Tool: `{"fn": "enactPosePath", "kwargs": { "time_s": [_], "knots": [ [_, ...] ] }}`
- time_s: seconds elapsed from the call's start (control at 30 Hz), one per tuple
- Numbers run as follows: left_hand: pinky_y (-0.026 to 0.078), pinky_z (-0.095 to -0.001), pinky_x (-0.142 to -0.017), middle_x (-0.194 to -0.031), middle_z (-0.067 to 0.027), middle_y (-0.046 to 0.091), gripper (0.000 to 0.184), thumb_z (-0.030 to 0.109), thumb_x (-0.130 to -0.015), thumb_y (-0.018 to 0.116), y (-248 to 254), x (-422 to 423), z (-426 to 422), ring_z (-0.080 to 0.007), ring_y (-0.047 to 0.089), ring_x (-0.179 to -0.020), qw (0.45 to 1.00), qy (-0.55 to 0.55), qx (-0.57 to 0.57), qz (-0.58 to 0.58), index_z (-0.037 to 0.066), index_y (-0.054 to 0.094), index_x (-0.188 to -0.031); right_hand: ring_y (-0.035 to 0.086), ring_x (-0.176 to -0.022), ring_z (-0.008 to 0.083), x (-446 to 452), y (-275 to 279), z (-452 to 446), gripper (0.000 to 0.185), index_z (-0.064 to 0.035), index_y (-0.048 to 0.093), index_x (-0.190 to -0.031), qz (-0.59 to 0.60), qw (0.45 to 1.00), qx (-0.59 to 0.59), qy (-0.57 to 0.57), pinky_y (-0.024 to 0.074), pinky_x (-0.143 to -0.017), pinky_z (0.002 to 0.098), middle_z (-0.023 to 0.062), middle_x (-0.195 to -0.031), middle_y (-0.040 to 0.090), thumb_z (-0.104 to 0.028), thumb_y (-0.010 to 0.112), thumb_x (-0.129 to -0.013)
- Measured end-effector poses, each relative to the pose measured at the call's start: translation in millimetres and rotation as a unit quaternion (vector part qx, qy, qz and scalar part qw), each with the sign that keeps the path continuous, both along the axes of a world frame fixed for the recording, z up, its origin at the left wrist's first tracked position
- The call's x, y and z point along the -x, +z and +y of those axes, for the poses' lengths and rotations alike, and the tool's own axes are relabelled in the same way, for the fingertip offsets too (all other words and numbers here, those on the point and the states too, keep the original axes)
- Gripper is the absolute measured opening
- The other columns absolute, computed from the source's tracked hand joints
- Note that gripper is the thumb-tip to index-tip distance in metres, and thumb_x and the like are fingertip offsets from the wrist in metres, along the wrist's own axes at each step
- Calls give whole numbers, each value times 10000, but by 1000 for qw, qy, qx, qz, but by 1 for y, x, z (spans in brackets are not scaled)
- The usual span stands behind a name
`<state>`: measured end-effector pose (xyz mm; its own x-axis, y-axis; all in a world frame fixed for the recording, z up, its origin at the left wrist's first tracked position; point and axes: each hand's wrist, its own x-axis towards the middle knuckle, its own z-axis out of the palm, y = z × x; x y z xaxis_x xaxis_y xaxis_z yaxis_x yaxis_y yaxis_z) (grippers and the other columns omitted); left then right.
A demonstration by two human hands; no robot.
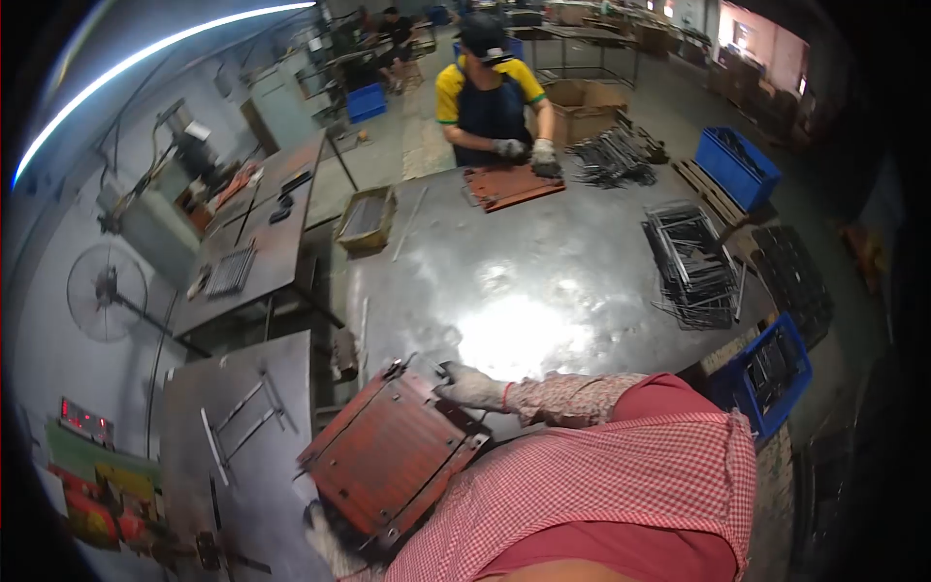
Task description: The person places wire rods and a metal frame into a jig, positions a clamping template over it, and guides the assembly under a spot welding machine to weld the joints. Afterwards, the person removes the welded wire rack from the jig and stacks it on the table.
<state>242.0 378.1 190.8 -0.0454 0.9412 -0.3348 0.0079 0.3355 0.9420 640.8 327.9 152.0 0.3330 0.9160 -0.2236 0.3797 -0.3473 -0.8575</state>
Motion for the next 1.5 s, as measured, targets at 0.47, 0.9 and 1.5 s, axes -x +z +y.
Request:
{"fn": "enactPosePath", "kwargs": {
  "time_s": [0.47, 0.9, 1.5],
  "knots": [
    [335, -292, -341, -626, -30, 504, 282, 251, -867, 599, -116, -392, 25, -129, 446, -408, 958, -268, 57, 90, 23, 586, -1033, 615, -1032, 327, -250, -82, -207, 541, 47, 522, -1246, 8, 914, 56, -402, 484, -886, 386, 232, -1129, 625, -290, 632, -837],
    [487, -460, -632, -779, -241, 639, 324, 301, -924, 504, -195, -469, 45, -386, 646, -761, 770, -427, -274, 388, -8, 598, -948, 605, -990, 437, -283, -108, -232, 403, -23, 513, -1167, -18, 888, 145, -436, 485, -845, 479, 268, -1020, 637, -306, 555, -883],
    [490, -424, -618, -736, -179, 636, 305, 304, -922, 523, -176, -473, 38, -343, 642, -696, 804, -406, -197, 389, 10, 605, -928, 587, -919, 468, -283, -108, -231, 293, -53, 485, -1103, -67, 884, 185, -423, 464, -799, 529, 275, -943, 618, -295, 486, -938]
  ]
}}
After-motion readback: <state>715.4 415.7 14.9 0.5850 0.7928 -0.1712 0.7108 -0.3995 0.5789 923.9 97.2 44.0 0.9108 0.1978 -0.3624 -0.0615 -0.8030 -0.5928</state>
